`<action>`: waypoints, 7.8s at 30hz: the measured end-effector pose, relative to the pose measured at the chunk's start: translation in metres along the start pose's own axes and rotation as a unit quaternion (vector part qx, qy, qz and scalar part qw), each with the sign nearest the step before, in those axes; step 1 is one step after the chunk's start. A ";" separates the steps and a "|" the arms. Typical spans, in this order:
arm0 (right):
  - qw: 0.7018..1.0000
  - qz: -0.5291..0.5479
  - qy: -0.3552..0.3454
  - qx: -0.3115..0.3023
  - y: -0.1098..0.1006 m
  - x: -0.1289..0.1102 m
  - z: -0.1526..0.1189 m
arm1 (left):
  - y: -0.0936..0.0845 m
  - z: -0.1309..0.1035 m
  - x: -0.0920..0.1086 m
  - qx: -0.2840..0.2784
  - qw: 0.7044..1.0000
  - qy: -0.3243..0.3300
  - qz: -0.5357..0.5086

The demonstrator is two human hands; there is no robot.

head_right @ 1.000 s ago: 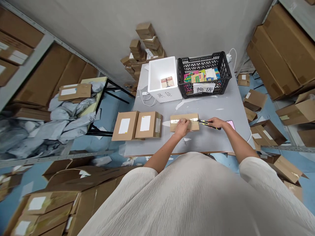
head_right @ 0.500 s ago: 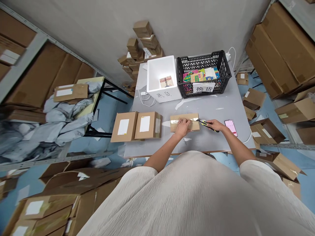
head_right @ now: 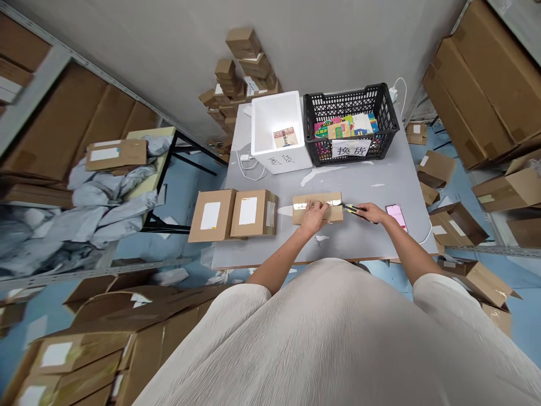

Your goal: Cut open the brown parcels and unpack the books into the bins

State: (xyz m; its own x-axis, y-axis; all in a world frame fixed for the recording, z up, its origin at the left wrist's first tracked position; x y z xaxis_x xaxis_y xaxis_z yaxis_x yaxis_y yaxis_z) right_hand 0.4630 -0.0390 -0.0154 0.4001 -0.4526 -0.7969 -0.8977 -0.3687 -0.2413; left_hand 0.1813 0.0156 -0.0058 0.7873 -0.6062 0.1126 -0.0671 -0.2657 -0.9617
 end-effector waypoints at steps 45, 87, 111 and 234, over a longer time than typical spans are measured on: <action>0.904 -0.360 -0.132 0.187 0.032 0.003 -0.023 | 0.003 0.017 0.008 0.097 0.992 -0.056 -0.052; 0.943 -0.260 -0.105 0.179 0.055 -0.067 0.059 | 0.029 -0.048 -0.039 0.121 0.970 -0.139 -0.160; 0.960 -0.014 -0.101 0.261 0.040 -0.029 0.031 | -0.001 0.018 0.039 0.040 0.984 -0.156 -0.078; 0.936 -0.242 -0.150 0.209 0.049 0.011 -0.033 | 0.001 0.006 0.007 0.099 0.991 -0.005 -0.093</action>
State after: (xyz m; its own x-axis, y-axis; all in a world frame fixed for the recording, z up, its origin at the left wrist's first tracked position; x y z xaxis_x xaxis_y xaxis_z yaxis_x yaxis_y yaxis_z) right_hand 0.4294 -0.0887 -0.0181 0.7647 -0.0440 -0.6429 -0.6438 -0.0943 -0.7593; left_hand 0.1904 0.0157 -0.0080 0.7804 -0.5535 0.2910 0.2001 -0.2198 -0.9548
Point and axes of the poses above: each hand's wrist, its own z-axis towards the middle knuckle, its own y-axis out of the palm, x = y × z, the point moved 3 cm from there along z, towards the middle knuckle, and after that the axes turned 8 degrees about z, right-handed, at the moved point
